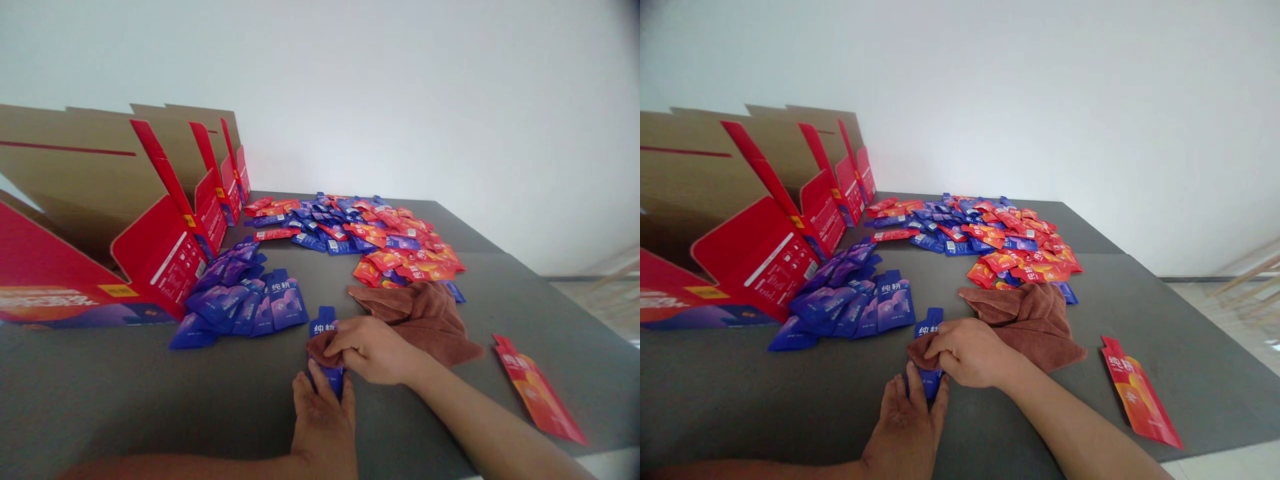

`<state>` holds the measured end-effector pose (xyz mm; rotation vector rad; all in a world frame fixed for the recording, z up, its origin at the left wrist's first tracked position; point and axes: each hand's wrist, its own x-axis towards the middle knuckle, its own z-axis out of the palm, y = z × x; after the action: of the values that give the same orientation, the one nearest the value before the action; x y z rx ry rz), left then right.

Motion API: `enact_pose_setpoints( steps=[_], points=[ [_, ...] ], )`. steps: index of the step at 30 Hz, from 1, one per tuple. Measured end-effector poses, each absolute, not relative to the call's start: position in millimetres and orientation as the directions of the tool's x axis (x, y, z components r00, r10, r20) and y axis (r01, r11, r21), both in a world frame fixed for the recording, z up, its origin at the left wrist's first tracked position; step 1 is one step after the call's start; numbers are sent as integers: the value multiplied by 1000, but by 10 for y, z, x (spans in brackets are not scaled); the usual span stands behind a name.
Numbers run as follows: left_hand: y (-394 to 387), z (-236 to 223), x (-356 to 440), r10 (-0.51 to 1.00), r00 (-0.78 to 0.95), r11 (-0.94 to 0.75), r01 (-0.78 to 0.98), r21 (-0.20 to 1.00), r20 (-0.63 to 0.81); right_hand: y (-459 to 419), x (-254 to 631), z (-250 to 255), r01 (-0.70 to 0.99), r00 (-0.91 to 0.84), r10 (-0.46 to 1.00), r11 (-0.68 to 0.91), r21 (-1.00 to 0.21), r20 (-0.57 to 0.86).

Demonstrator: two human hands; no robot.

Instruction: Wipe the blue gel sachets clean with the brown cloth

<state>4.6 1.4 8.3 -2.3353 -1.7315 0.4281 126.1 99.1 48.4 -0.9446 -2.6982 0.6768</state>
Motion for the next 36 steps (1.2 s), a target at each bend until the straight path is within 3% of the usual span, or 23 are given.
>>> enact_pose_setpoints(
  steps=[7,21,27,31,36],
  points=[
    [1,100,46,958,275,-285,876,-388,-82,1057,1269,455,759,-572,818,553,-344,53],
    [6,63,41,959,262,-282,919,-275,-109,980,1302,521,469,-815,579,684,-559,23],
    [1,43,49,963,259,-271,905,-327,-81,1039,1282,476,622,-687,724,628,-467,58],
    [4,22,47,965,253,-263,916,-302,-72,1073,1285,442,736,-582,812,552,-393,51],
    [4,10,43,960,268,-280,924,-262,-81,1049,1292,456,709,-620,784,576,-407,31]
  ],
)
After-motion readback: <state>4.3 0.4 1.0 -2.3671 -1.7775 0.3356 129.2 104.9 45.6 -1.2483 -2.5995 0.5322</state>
